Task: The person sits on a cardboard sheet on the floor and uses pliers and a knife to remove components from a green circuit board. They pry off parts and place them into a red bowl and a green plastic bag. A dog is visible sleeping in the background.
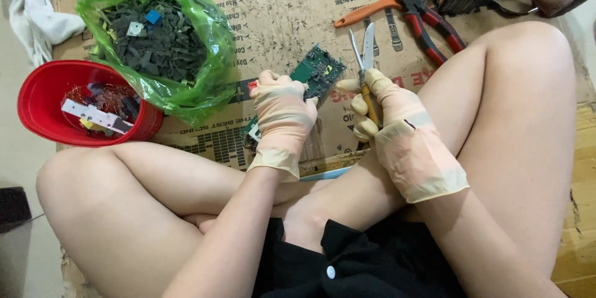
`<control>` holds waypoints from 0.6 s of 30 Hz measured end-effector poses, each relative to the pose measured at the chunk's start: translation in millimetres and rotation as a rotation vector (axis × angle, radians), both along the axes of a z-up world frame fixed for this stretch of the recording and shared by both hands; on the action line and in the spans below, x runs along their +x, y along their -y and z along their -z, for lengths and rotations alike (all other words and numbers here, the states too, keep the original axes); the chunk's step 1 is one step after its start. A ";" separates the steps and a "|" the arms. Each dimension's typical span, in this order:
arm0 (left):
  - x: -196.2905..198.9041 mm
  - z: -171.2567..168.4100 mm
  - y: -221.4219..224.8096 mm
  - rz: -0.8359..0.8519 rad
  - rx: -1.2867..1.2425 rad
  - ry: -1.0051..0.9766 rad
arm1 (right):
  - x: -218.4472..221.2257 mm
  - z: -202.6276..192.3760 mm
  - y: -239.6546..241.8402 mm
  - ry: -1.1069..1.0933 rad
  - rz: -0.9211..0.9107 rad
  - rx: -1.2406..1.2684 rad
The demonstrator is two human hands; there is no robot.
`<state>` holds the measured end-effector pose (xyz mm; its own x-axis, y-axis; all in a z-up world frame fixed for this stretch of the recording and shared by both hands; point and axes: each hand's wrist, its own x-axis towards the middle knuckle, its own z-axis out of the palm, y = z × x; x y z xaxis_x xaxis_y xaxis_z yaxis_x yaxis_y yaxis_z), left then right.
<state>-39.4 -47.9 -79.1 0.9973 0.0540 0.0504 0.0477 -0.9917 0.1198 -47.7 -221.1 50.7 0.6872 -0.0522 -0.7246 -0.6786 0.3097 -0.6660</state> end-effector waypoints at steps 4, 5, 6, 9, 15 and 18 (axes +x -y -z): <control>-10.2 18.6 -5.8 -0.025 -0.081 0.212 | -2.7 0.6 0.7 0.008 -0.014 0.009; -12.3 21.7 -6.0 -0.033 -0.112 0.281 | -5.0 1.0 2.8 0.010 -0.020 0.009; -12.9 22.1 -3.2 -0.031 -0.112 0.283 | -5.2 1.2 2.7 0.011 -0.018 0.010; -15.3 24.3 4.5 0.019 -0.110 0.343 | -5.5 1.5 1.0 0.015 -0.028 0.010; -5.7 10.6 3.5 0.185 0.038 0.392 | -2.0 5.2 -2.0 0.013 -0.056 0.014; 12.9 11.1 0.9 0.263 0.109 0.301 | -5.0 8.4 0.8 0.009 -0.079 0.017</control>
<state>-26.5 -48.8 -90.2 0.9164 -0.2219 0.3330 -0.2297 -0.9731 -0.0163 -52.7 -221.9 42.3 0.6949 0.0147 -0.7190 -0.6957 0.2669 -0.6669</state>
